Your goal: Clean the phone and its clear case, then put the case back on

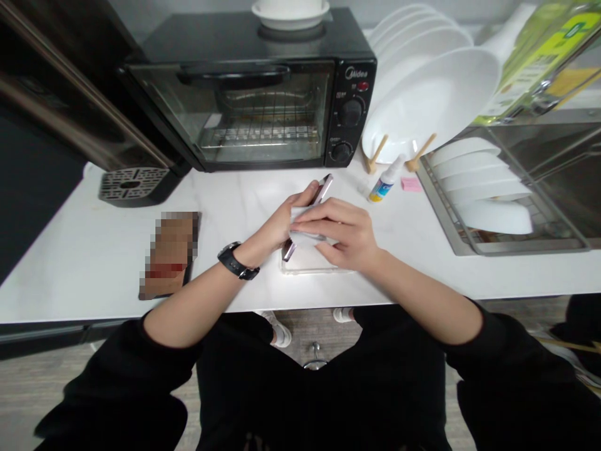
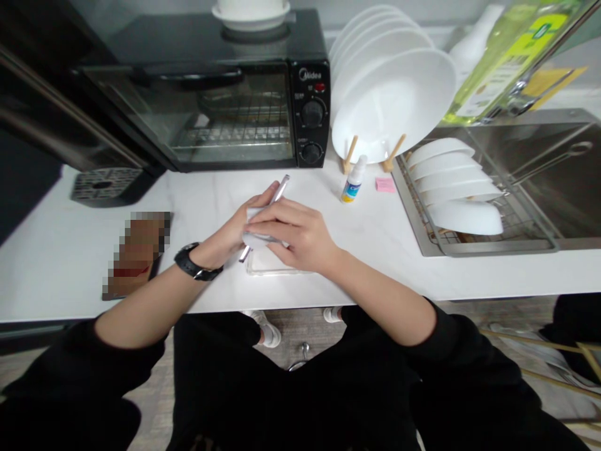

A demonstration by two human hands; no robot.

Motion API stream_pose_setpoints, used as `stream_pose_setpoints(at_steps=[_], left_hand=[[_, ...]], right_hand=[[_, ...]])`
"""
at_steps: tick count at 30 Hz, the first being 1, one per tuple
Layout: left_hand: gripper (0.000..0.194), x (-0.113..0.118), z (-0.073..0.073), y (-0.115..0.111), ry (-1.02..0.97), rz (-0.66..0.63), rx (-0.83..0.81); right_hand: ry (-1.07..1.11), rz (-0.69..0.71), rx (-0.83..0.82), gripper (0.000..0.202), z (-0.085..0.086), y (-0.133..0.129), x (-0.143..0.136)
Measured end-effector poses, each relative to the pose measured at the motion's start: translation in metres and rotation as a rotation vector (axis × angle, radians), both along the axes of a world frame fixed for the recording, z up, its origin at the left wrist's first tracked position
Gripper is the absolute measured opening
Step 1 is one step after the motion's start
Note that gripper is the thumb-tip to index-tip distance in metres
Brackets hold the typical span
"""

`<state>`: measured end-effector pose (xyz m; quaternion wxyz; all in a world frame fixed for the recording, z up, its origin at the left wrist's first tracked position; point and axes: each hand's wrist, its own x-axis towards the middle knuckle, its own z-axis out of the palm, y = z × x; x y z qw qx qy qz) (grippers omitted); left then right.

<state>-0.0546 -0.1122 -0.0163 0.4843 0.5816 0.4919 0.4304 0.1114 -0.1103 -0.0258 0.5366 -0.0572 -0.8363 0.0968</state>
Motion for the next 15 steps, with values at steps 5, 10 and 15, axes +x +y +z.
stream_pose_setpoints(at_steps=[5,10,15], left_hand=[[0.059,0.0,0.002,0.003,0.038,0.01,-0.086],[0.057,0.003,0.008,-0.001,0.037,-0.02,-0.098],[0.048,0.0,0.006,-0.001,0.006,-0.001,-0.037]], right_hand=[[-0.117,0.088,0.125,0.019,-0.004,-0.018,-0.01],[-0.165,0.083,0.19,0.018,-0.009,-0.019,-0.011],[-0.049,0.057,0.079,0.03,-0.006,0.002,-0.002]])
